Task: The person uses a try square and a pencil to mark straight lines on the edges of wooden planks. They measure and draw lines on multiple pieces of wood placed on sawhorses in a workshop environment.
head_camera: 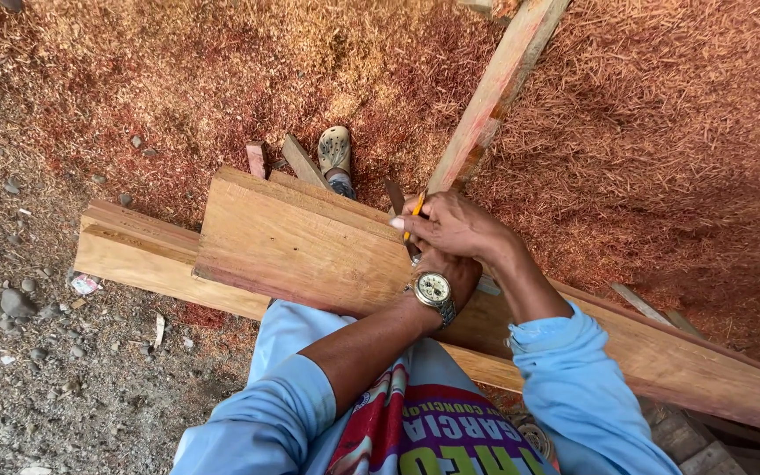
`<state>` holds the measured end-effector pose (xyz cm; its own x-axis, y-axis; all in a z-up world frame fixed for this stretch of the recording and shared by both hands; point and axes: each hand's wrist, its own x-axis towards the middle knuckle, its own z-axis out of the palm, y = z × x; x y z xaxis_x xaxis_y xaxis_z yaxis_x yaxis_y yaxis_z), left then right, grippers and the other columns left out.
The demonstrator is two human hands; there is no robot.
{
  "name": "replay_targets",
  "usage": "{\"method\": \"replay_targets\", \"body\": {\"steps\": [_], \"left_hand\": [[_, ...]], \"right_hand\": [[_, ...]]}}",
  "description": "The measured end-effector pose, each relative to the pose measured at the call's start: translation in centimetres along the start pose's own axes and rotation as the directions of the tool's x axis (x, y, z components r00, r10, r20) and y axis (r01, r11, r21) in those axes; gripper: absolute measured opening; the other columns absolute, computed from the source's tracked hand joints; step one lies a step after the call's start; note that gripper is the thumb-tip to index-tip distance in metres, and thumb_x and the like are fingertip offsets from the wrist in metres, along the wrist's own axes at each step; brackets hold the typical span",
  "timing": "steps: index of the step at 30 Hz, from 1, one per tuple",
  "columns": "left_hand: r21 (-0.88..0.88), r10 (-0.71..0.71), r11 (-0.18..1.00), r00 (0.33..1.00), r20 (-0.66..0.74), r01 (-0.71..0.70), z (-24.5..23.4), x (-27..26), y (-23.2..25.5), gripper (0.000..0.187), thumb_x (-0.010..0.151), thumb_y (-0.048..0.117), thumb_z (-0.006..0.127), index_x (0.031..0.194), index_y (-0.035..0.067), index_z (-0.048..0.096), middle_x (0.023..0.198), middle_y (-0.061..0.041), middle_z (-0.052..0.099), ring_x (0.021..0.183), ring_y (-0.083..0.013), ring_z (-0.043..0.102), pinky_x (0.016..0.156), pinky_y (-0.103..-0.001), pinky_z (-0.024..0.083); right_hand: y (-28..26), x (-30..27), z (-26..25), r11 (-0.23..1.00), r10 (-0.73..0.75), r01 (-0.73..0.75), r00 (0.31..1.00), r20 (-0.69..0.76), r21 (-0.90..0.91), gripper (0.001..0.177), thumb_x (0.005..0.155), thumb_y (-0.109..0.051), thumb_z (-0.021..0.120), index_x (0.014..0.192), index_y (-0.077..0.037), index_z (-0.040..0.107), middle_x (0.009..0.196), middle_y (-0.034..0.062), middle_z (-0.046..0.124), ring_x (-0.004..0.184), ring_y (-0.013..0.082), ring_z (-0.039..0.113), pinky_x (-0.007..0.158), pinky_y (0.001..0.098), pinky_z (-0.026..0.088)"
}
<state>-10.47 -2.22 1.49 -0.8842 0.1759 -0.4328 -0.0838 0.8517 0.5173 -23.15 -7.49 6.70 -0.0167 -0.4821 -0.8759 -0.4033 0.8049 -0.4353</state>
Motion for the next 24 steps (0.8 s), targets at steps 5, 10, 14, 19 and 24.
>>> {"method": "replay_targets", "body": {"steps": [5, 10, 14, 19, 24], "left_hand": [[-0.065, 0.007, 0.998, 0.964, 0.267, 0.011, -7.8, -1.7, -0.7, 0.034, 0.106, 0.026, 0.048, 0.128, 0.007, 0.066, 0.125, -0.016, 0.068, 0.117, -0.0303, 0.065, 0.098, -0.079, 0.042], [-0.079, 0.004, 0.997, 0.932, 0.363, 0.026, -6.8, -1.1, -0.9, 0.033, 0.103, 0.030, 0.050, 0.125, 0.011, 0.067, 0.122, -0.012, 0.068, 0.117, -0.0300, 0.065, 0.097, -0.087, 0.038], [-0.094, 0.019, 0.996, 0.946, 0.324, 0.012, -6.9, -1.1, -1.0, 0.036, 0.102, 0.029, 0.051, 0.130, 0.010, 0.063, 0.125, -0.014, 0.066, 0.117, -0.0311, 0.064, 0.094, -0.083, 0.041], [-0.096, -0.076, 0.988, 0.930, 0.358, 0.118, -7.0, -2.0, -2.8, 0.037, 0.105, 0.030, 0.050, 0.133, 0.012, 0.064, 0.133, -0.013, 0.065, 0.125, -0.0359, 0.061, 0.100, -0.082, 0.038], [0.081, -0.168, 0.985, 0.940, 0.297, 0.150, -7.4, -3.8, -5.4, 0.039, 0.104, 0.030, 0.048, 0.133, 0.009, 0.064, 0.133, -0.021, 0.063, 0.129, -0.0528, 0.053, 0.100, -0.082, 0.033]], "right_hand": [[4.1, -2.3, 0.1, 0.916, -0.227, 0.282, 0.951, -0.208, 0.286, 0.042, 0.102, -0.045, 0.060, 0.096, -0.008, 0.079, 0.087, 0.0081, 0.077, 0.076, 0.0181, 0.074, 0.069, 0.0357, 0.060], [7.9, -7.3, 1.3, 0.913, 0.013, 0.249, 0.773, -0.634, 0.324, 0.044, 0.113, -0.040, 0.046, 0.107, -0.007, 0.075, 0.082, 0.0084, 0.074, 0.074, 0.0123, 0.071, 0.067, 0.0280, 0.057], [10.0, -10.7, 6.4, 0.922, 0.330, -0.176, 0.824, -0.460, 0.344, 0.039, 0.101, -0.037, 0.056, 0.129, -0.014, 0.071, 0.098, 0.0085, 0.076, 0.075, 0.0247, 0.067, 0.065, 0.0396, 0.054], [8.6, -10.9, 8.3, 0.929, 0.160, 0.056, 0.831, -0.532, 0.366, 0.040, 0.092, -0.023, 0.073, 0.127, -0.006, 0.070, 0.118, 0.0130, 0.073, 0.112, 0.0250, 0.069, 0.094, 0.0380, 0.054], [5.7, -8.9, 8.2, 0.870, 0.076, 0.192, 0.859, -0.506, 0.455, 0.039, 0.086, -0.012, 0.077, 0.124, -0.006, 0.071, 0.123, 0.0111, 0.075, 0.117, 0.0217, 0.070, 0.101, 0.0357, 0.055]]}}
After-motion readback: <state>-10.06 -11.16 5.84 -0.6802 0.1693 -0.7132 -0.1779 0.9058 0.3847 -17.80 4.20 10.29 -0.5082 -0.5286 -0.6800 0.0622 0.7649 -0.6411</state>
